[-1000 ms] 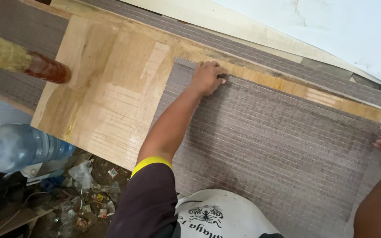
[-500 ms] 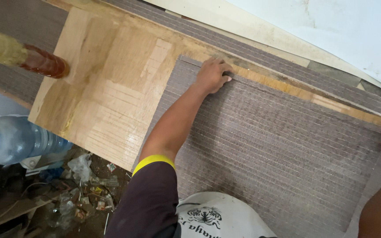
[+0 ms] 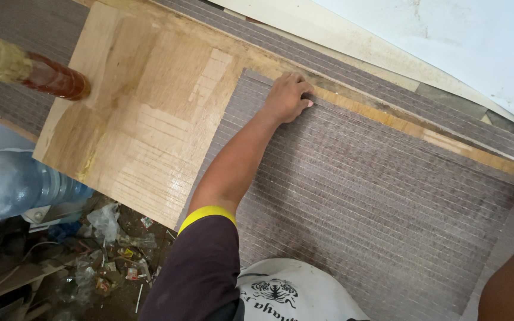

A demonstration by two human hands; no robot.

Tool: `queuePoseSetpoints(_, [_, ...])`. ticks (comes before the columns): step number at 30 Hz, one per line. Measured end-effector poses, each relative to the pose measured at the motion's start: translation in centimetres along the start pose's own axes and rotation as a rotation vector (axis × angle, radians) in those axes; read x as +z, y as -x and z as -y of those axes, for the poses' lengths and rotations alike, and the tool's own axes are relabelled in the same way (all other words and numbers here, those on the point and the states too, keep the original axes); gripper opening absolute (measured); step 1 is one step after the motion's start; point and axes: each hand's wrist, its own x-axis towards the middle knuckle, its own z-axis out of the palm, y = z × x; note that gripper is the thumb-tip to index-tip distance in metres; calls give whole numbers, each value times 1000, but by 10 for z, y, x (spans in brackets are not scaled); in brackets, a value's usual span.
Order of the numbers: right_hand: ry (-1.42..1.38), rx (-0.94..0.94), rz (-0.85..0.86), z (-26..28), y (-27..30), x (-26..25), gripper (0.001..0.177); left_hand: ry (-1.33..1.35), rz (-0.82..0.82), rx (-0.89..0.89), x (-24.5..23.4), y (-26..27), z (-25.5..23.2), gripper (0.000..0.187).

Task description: The person applies a dark brown textured vinyl sheet onto a wooden surface. They use a white straight edge as a guide, repeatedly smoothing the material with their hands to ensure it adheres flatly and removing air bubbles. The person works methodically across the surface, pressing down firmly.

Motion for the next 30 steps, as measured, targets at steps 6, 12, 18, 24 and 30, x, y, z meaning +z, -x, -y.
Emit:
queuePoseSetpoints(6, [-40, 10, -118, -18, -8, -6, 11, -31, 0, -27, 0, -3, 1, 19])
queuePoseSetpoints(12, [-30, 25, -181, -24, -15, -5, 9, -105, -54, 23, 6, -6, 2, 17])
queuePoseSetpoints(18, [133, 0, -242, -9, -11, -2, 8, -88, -36, 5, 6, -3, 2, 16])
queuePoseSetpoints(24, [96, -54, -261, -30, -28, -8, 4, -119, 6, -25, -1, -4, -5, 19])
queuePoseSetpoints(30, [5, -34, -217, -7, -14, -1, 4, -108, -53, -7, 1, -7, -2, 18])
